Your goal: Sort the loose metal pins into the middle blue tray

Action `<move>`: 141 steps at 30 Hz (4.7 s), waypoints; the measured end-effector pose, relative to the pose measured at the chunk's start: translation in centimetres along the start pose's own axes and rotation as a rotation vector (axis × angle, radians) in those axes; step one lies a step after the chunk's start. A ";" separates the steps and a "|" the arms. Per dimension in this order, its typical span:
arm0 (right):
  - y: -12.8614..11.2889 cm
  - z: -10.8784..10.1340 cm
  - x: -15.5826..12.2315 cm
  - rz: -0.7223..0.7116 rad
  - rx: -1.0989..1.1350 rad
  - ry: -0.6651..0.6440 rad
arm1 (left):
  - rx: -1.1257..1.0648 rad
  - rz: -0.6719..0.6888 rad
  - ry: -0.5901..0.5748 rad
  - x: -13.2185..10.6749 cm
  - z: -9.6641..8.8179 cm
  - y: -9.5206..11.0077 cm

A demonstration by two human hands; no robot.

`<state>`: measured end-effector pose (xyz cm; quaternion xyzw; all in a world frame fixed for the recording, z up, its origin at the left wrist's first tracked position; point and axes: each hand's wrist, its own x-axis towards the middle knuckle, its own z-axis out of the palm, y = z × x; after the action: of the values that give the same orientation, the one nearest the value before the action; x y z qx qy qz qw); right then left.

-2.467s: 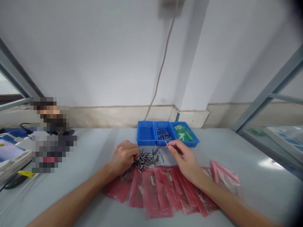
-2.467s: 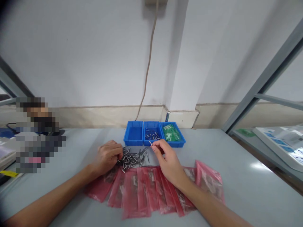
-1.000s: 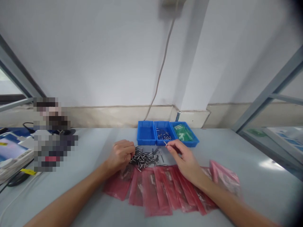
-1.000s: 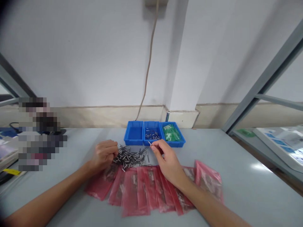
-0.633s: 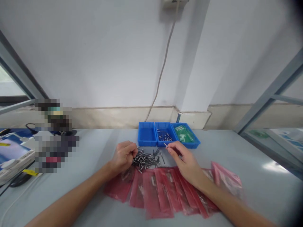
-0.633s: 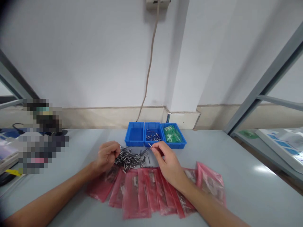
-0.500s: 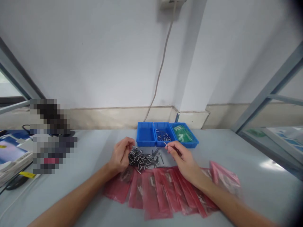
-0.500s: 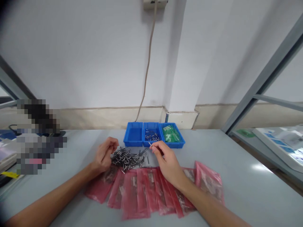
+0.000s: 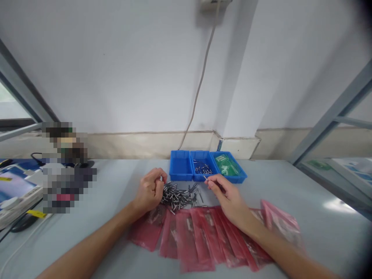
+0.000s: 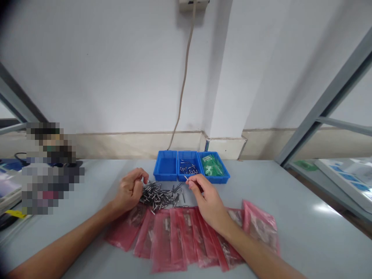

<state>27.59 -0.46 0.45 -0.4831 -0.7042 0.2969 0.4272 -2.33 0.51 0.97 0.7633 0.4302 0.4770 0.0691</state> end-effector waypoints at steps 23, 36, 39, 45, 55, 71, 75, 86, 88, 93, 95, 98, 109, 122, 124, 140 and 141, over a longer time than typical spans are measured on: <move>0.3 0.0 0.1 0.022 0.022 0.054 | 0.137 0.206 -0.010 -0.1 0.6 -0.8; 0.3 -0.1 0.5 -0.066 0.026 0.052 | 0.089 0.231 -0.084 0.1 0.3 -0.5; 0.3 -0.1 0.5 -0.048 0.048 0.041 | 0.086 0.235 -0.088 -0.2 0.4 -0.7; -0.3 -0.1 0.2 -0.001 0.085 0.056 | 0.109 0.225 -0.103 -0.5 0.6 -1.1; -0.5 -0.2 0.2 -0.012 0.050 0.060 | 0.148 0.231 -0.027 0.1 0.6 -1.6; -0.1 -0.2 0.3 -0.015 0.055 0.055 | 0.119 0.186 -0.052 -0.5 0.6 -2.5; 0.2 -0.2 0.2 0.001 0.054 0.052 | 0.137 0.189 -0.083 -0.6 0.7 -2.3; 0.9 0.0 0.3 0.049 0.204 -0.004 | 0.199 0.228 -0.069 -0.7 0.5 -3.3; 0.9 0.0 0.3 0.045 0.200 -0.009 | 0.202 0.241 -0.078 -0.8 0.6 -3.3; 0.2 -0.1 0.0 0.024 0.121 -0.013 | 0.228 0.226 -0.120 -0.6 0.4 -2.8; -0.3 -0.1 -0.1 0.003 0.061 -0.005 | 0.249 0.196 -0.158 -0.5 0.3 -2.6; -0.9 -0.2 -0.1 -0.039 0.001 0.000 | 0.276 0.188 -0.189 -0.5 0.3 -2.6; -1.3 -0.6 -0.4 -0.143 -0.104 0.007 | 0.355 0.067 -0.319 -0.4 0.7 -2.5; 0.3 -0.3 0.7 0.136 0.306 -0.030 | 0.332 0.171 -0.410 0.2 0.9 -1.9; 0.2 -0.2 0.7 0.142 0.335 -0.025 | 0.333 0.187 -0.400 0.2 0.8 -1.8; -0.7 0.0 -0.1 0.041 0.085 -0.059 | 0.349 0.208 -0.441 0.3 0.7 -1.6; -0.6 -0.1 0.1 0.063 0.106 -0.051 | 0.355 0.205 -0.448 0.3 0.7 -1.5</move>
<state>27.43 -0.57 1.04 -0.4743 -0.6826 0.3591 0.4245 -2.62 1.88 -0.02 0.8891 0.4016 0.2186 -0.0206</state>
